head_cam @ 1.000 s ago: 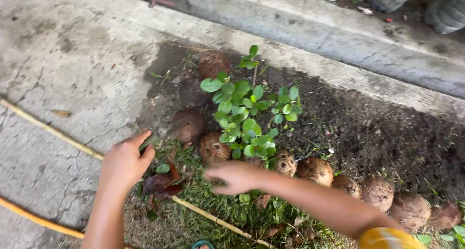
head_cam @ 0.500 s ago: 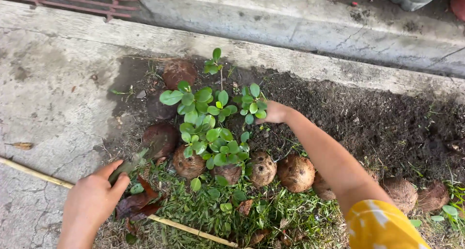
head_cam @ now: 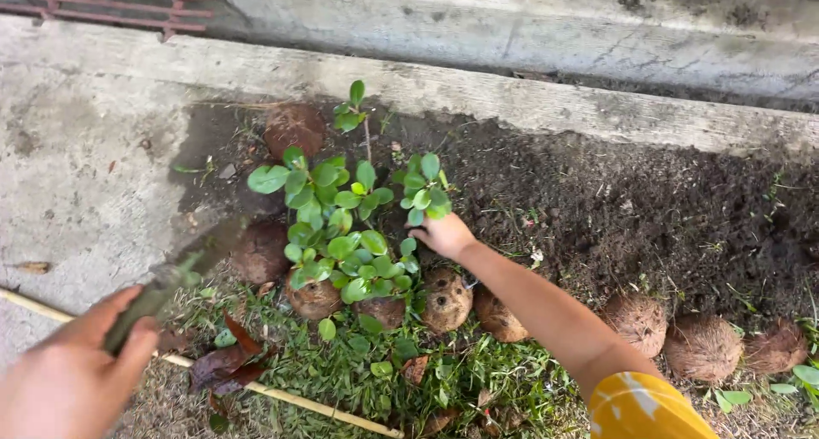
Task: Weeding and digging in a garden bed using a hand trowel and bare hands
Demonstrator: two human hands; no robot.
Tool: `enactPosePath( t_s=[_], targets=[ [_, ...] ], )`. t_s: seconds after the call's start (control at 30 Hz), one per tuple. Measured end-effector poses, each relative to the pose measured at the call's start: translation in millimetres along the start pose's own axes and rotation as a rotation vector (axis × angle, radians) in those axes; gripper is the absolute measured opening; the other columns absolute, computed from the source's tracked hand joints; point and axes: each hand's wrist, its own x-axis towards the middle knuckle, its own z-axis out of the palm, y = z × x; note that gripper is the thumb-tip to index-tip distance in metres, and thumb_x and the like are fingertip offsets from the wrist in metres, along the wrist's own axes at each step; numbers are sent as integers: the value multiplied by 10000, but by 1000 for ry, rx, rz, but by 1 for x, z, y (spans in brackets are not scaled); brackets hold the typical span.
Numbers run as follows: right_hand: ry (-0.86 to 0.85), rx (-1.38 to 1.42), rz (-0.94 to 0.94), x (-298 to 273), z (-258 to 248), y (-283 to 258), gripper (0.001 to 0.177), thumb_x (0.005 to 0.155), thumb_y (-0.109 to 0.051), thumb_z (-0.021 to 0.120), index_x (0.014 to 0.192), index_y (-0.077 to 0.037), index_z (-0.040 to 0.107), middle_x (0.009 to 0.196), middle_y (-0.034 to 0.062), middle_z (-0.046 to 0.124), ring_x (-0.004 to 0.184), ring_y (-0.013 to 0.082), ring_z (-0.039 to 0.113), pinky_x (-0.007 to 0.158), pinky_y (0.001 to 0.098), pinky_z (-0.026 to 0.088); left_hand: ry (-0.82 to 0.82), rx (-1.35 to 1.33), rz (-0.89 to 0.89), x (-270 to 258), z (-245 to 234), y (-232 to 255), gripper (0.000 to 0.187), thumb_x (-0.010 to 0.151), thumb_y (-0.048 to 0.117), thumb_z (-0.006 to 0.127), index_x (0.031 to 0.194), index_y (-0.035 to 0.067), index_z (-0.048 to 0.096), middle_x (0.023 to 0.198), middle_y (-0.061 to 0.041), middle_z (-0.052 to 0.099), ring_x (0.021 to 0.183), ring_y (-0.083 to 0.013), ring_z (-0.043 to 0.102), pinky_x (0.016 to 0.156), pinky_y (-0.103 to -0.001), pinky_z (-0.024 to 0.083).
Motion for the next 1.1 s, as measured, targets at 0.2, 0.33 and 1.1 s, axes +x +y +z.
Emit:
enactPosePath(
  t_s=[0.2, 0.33, 1.1],
  targets=[
    [-62, -62, 124, 16, 25, 26, 141, 939, -181, 584, 1059, -129, 636, 1030, 102, 681, 915, 330, 639, 825, 446, 551, 63, -49, 138, -10, -52, 41, 467, 910, 457, 471, 1358, 556, 561, 839, 64, 757, 728, -172, 768, 703, -347, 627],
    [-94, -113, 188, 25, 16, 26, 105, 936, -125, 497, 1017, -136, 563, 966, 99, 646, 834, 324, 606, 756, 435, 537, 117, -323, 281, -10, -62, 79, 483, 835, 357, 607, 1316, 373, 656, 987, -50, 779, 840, -302, 761, 844, -477, 578],
    [-527, -838, -352, 171, -121, -26, 342, 1030, -79, 519, 1366, -102, 579, 1655, 78, 347, 1311, 489, 541, 664, 346, 715, 126, -304, 124, -40, 13, 15, 573, 799, 493, 641, 1370, 474, 595, 1052, 155, 737, 803, -247, 763, 704, -459, 624]
  ],
)
